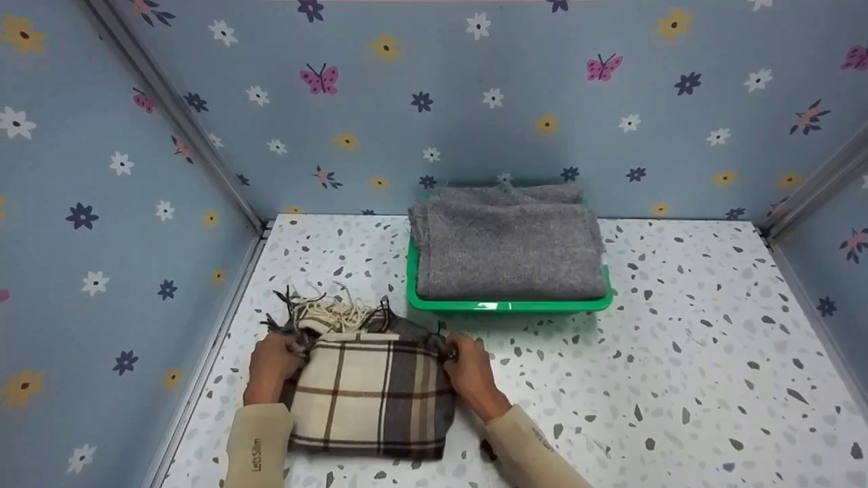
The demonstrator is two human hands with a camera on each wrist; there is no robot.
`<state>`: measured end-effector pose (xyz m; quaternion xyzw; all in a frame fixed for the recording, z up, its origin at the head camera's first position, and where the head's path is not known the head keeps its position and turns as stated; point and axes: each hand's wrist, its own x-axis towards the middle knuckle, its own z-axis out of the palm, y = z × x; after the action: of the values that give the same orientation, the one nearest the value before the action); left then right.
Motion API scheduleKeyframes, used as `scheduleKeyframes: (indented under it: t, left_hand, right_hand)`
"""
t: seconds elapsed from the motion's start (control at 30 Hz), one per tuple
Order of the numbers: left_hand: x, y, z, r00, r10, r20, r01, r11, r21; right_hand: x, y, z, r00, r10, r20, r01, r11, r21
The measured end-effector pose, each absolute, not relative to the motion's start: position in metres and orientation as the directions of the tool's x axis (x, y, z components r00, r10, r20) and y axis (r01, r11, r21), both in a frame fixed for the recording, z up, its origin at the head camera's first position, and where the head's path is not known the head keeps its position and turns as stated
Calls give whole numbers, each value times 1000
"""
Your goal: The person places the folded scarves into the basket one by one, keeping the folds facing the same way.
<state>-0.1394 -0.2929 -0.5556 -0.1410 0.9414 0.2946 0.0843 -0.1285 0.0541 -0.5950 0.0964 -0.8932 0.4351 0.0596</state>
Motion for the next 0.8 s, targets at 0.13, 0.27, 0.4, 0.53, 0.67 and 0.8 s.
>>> scheduleKeyframes:
  t: [0.13, 0.27, 0.4, 0.53, 0.67, 0.8]
  left_hand:
    - [-139, -290, -555, -943, -223, -247, -324, 781, 534]
    - [-138, -289, -556, -945, -214, -248, -319, 774, 548]
    - [-137, -286, -556, -941, -208, -266, -326, 768, 552]
    - [-135, -283, -554, -947, -206, -245, -311, 777, 548]
    - [-134, -280, -554, -955, -200, -219, -290, 785, 548]
    - [-132, -278, -554, -959, -193, -208, -278, 788, 549]
  right_hand:
    - [-128, 56, -595, -972, -122, 200, -232, 612, -756]
    - [-128, 60, -595, -972, -123, 200, -233, 618, -751]
    - [-127, 63, -595, -973, -127, 190, -228, 619, -751]
    - [-125, 67, -594, -975, -142, 172, -223, 607, -763]
    - [-124, 71, -593, -975, -156, 159, -221, 585, -780]
    - [-123, 74, -591, -975, -158, 156, -219, 572, -791]
